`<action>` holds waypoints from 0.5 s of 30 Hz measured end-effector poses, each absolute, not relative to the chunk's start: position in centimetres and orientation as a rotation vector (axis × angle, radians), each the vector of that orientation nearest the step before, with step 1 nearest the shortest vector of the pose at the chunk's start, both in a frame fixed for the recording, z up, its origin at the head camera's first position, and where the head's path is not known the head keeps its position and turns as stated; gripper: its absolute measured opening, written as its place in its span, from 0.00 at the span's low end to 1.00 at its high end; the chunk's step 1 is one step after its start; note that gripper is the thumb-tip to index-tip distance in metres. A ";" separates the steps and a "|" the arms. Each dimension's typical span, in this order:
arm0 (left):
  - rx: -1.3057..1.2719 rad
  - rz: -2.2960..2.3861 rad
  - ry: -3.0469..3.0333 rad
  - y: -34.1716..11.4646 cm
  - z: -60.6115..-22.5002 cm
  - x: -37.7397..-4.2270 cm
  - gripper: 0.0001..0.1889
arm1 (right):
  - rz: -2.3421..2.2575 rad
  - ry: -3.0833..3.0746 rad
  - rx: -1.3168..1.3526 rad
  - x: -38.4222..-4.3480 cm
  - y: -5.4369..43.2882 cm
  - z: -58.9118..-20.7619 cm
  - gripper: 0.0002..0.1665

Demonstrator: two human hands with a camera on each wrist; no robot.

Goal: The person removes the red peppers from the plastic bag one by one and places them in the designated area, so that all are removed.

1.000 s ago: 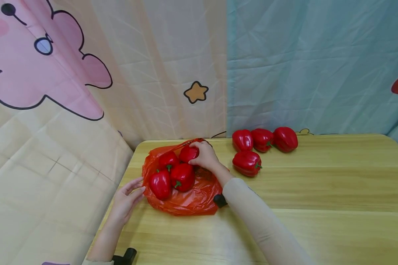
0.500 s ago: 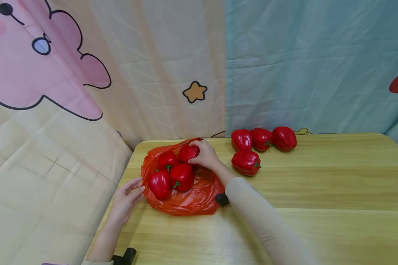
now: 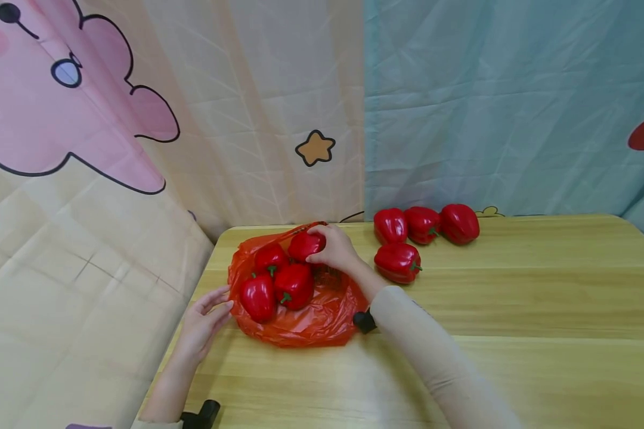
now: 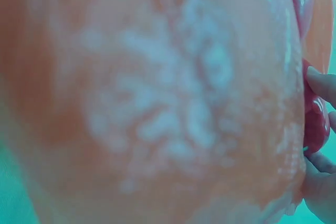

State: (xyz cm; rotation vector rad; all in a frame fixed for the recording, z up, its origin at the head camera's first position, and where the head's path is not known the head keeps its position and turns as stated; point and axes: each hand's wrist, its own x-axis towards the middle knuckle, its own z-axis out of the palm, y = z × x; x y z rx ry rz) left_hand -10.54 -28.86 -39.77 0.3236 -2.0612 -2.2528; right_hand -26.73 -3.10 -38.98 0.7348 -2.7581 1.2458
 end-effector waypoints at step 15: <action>0.344 -2.245 -2.073 -28.7 -39.7 -10.6 0.17 | 1.298 -2.734 0.780 -26.5 -1.9 -38.0 0.32</action>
